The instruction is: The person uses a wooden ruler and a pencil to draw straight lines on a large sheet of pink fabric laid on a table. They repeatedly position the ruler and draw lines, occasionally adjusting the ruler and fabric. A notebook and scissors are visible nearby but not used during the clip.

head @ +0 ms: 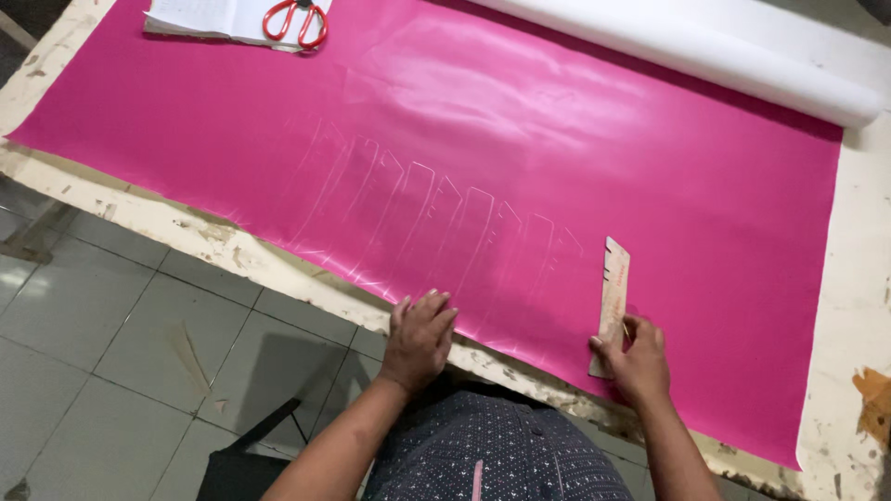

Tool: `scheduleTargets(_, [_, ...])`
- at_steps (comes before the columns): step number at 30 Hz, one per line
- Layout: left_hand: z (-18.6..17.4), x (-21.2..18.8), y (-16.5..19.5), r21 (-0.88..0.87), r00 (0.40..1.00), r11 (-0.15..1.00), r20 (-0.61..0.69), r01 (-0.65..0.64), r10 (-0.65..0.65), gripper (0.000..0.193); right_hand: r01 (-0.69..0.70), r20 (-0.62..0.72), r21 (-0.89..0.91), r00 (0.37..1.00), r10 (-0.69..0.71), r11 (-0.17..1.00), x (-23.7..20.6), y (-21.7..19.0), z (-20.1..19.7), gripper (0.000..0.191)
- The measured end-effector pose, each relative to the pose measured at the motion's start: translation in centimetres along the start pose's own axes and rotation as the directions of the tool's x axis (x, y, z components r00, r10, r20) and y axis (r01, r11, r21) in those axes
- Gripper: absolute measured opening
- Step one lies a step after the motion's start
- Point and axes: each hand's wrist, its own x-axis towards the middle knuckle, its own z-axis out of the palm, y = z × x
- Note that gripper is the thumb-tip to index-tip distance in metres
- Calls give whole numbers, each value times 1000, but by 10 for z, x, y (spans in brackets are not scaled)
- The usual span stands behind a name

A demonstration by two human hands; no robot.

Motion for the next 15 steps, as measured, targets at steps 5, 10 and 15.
scheduleTargets(5, [-32,-8,-48,26,994,997,-92,66,-63,26,31,-13,76,999,-30,997,10,-3,-2,80])
scheduleTargets(10, [-35,-22,-69,-34,993,993,-35,112,-113,26,3,4,138,1000,-4,990,19,-5,0,79])
scheduleTargets(15, [-26,-36,-74,-70,993,992,-37,108,-111,35,-172,94,135,983,160,976,22,-16,-1,76])
